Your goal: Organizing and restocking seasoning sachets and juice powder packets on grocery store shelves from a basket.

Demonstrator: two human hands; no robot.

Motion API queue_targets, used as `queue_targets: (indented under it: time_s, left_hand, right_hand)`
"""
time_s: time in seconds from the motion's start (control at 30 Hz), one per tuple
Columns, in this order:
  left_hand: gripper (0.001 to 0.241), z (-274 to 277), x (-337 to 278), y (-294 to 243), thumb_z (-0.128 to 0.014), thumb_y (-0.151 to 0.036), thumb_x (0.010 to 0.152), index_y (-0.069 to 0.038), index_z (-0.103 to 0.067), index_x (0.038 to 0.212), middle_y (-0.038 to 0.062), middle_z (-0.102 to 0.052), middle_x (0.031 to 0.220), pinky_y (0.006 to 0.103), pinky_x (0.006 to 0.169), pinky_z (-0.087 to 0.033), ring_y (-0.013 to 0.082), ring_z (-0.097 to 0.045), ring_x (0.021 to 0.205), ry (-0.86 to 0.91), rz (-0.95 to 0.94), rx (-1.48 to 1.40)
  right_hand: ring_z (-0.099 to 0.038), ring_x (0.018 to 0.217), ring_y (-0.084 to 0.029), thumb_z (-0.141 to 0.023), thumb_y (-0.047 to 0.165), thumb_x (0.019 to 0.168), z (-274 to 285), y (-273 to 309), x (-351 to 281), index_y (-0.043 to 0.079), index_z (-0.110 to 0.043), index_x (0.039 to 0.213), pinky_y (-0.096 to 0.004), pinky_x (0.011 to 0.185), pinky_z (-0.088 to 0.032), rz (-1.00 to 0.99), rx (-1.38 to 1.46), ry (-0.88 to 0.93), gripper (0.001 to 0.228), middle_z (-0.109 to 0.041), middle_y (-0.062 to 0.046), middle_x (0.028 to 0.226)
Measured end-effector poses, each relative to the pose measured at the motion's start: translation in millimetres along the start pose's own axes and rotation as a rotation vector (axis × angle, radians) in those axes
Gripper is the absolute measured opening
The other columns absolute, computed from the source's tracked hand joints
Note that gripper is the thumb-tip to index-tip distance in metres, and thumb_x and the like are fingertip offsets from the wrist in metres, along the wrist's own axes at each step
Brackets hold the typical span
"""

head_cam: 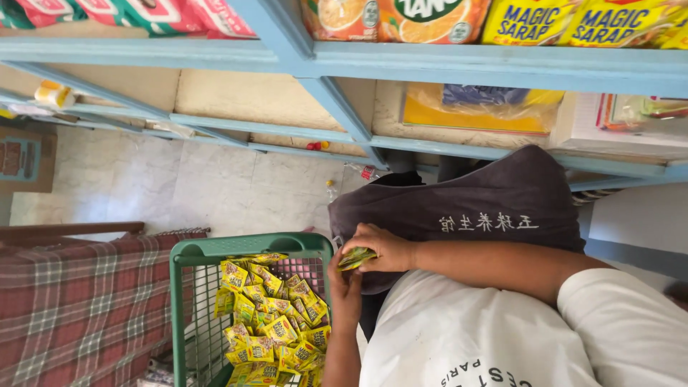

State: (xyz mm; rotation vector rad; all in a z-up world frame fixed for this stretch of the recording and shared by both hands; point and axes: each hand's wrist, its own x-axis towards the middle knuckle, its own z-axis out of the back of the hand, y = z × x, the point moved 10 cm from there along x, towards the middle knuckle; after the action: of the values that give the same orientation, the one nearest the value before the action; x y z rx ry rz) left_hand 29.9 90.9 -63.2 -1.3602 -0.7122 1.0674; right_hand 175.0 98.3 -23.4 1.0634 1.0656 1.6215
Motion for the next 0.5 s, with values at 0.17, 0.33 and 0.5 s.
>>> queue_targets:
  time_s: [0.17,0.33,0.5]
  left_hand:
    - [0.058,0,0,-29,-0.064,0.003,0.091,-0.001,-0.044,0.145,0.02,-0.053,0.138,0.0404,0.107,-0.044,0.032,-0.054,0.128,-0.05,-0.151,0.392]
    - [0.05,4,6,-47,-0.06,-0.001,0.094,0.0,-0.044,0.142,0.021,-0.054,0.137,0.0413,0.105,-0.047,0.0347,-0.057,0.125,-0.079,-0.222,0.383]
    - [0.042,-8,6,-43,-0.06,-0.003,0.096,0.0,-0.051,0.137,0.022,-0.056,0.13,0.045,0.101,-0.047,0.04,-0.057,0.119,-0.051,-0.233,0.524]
  right_hand:
    - [-0.056,0.106,-0.027,-0.068,-0.005,0.075,-7,2,-2,0.013,-0.063,0.119,-0.038,0.095,-0.048,-0.041,0.118,-0.046,0.048,-0.054,-0.008,0.108]
    - [-0.058,0.113,-0.027,-0.059,-0.009,0.08,-7,-2,0,0.01,-0.059,0.126,-0.038,0.101,-0.047,-0.049,0.189,-0.081,0.05,-0.055,-0.008,0.116]
    - [-0.052,0.118,-0.031,-0.065,-0.005,0.076,-8,-19,-4,0.011,-0.053,0.131,-0.043,0.102,-0.042,-0.027,-0.072,-0.083,0.059,-0.054,-0.01,0.12]
